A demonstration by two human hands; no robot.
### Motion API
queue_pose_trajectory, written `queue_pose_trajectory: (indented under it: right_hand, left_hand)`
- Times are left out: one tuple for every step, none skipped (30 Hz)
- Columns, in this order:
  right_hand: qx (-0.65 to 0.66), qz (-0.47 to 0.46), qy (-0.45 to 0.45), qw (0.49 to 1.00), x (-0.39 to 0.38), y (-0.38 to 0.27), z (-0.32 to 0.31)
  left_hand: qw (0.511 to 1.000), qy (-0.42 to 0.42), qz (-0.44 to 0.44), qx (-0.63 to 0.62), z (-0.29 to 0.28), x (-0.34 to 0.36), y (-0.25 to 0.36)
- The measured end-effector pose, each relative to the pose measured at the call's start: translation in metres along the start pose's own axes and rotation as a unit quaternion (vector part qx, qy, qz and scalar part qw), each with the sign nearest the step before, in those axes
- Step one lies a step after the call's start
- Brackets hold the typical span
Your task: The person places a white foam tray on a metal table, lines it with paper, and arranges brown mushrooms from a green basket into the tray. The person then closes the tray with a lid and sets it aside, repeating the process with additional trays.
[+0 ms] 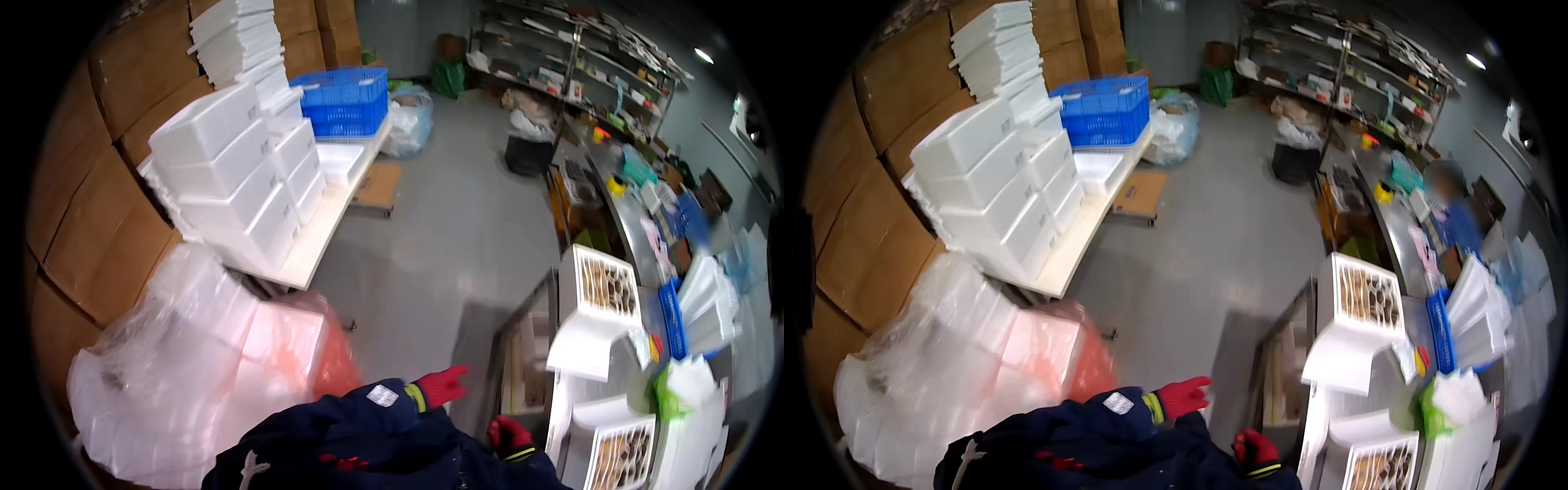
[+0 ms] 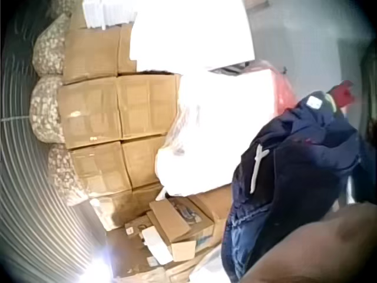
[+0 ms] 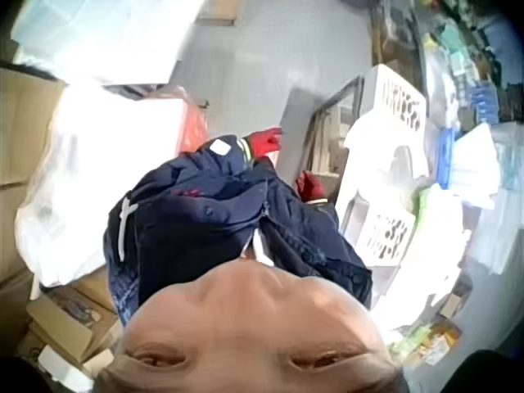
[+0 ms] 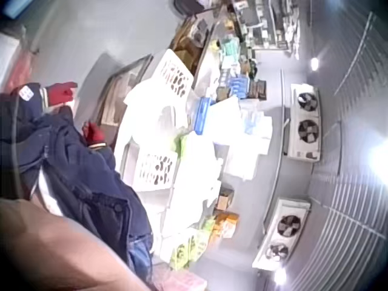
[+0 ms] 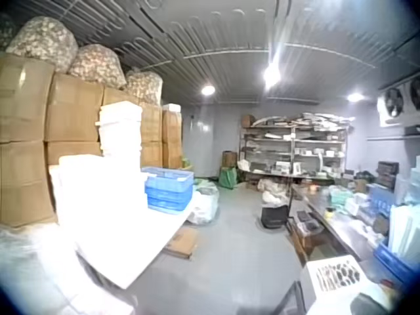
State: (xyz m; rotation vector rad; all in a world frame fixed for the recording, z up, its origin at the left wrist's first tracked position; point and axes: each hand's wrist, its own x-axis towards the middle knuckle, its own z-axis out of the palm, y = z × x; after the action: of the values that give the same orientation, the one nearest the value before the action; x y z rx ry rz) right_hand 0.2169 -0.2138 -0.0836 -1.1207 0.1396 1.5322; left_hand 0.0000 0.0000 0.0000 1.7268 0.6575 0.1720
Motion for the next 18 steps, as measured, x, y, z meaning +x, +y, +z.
queue_pose_trajectory:
  right_hand:
    - [0.021,0.022,0.042,0.999,0.012,-0.004,-0.005]
    - [0.040,0.003,0.047,0.998,0.027,0.001,-0.004]
    - [-0.018,0.029,-0.021,0.999,0.081,-0.058,0.055]
    - [-0.057,-0.002,-0.097,0.994,0.120,-0.106,0.102]
    - [-0.107,-0.018,-0.136,0.985,0.137,-0.143,0.119]
    - [-0.174,-0.081,-0.165,0.967,0.160,-0.182,0.144]
    - [-0.237,-0.146,-0.183,0.943,0.185,-0.221,0.167]
    - [-0.226,-0.125,-0.177,0.950,0.195,-0.247,0.209]
    - [-0.208,-0.114,-0.175,0.956,0.208,-0.272,0.253]
    - [-0.227,-0.132,-0.157,0.952,0.223,-0.294,0.290]
    - [-0.240,-0.148,-0.149,0.948,0.242,-0.307,0.329]
    - [-0.246,-0.142,-0.172,0.943,0.265,-0.318,0.363]
    - [-0.252,-0.135,-0.195,0.938,0.289,-0.327,0.397]
    - [-0.287,-0.138,-0.222,0.922,0.305,-0.334,0.433]
    - [-0.323,-0.149,-0.240,0.903,0.318,-0.346,0.467]
    - [-0.336,-0.133,-0.270,0.893,0.337,-0.350,0.500]
    - [-0.344,-0.123,-0.291,0.884,0.351,-0.351,0.531]
    - [-0.384,-0.139,-0.290,0.866,0.364,-0.355,0.557]
  left_hand:
    - [0.999,0.007,-0.023,-0.024,0.000,0.003,-0.019]
    - [0.999,0.047,-0.008,0.018,-0.003,0.006,-0.061]
    - [0.992,0.108,-0.071,0.004,-0.071,0.033,-0.059]
    - [0.989,0.136,-0.063,0.014,-0.126,0.051,-0.049]
    - [0.986,0.149,-0.067,-0.012,-0.148,0.061,-0.056]
    - [0.982,0.189,-0.006,0.015,-0.176,0.074,-0.077]
    - [0.976,0.218,-0.023,0.002,-0.191,0.080,-0.082]
    - [0.967,0.249,-0.049,-0.013,-0.205,0.080,-0.092]
    - [0.953,0.265,-0.140,-0.047,-0.229,0.076,-0.071]
    - [0.953,0.285,-0.097,0.031,-0.246,0.077,-0.100]
    - [0.943,0.306,-0.058,0.119,-0.260,0.068,-0.125]
    - [0.941,0.298,-0.159,0.014,-0.272,0.063,-0.134]
    - [0.919,0.285,-0.256,-0.092,-0.282,0.059,-0.142]
    - [0.908,0.289,-0.269,-0.138,-0.291,0.056,-0.146]
    - [0.900,0.286,-0.273,-0.185,-0.301,0.064,-0.154]
    - [0.879,0.302,-0.218,-0.297,-0.316,0.068,-0.165]
    - [0.877,0.315,-0.240,-0.271,-0.338,0.076,-0.178]
    - [0.879,0.320,-0.245,-0.255,-0.360,0.105,-0.175]
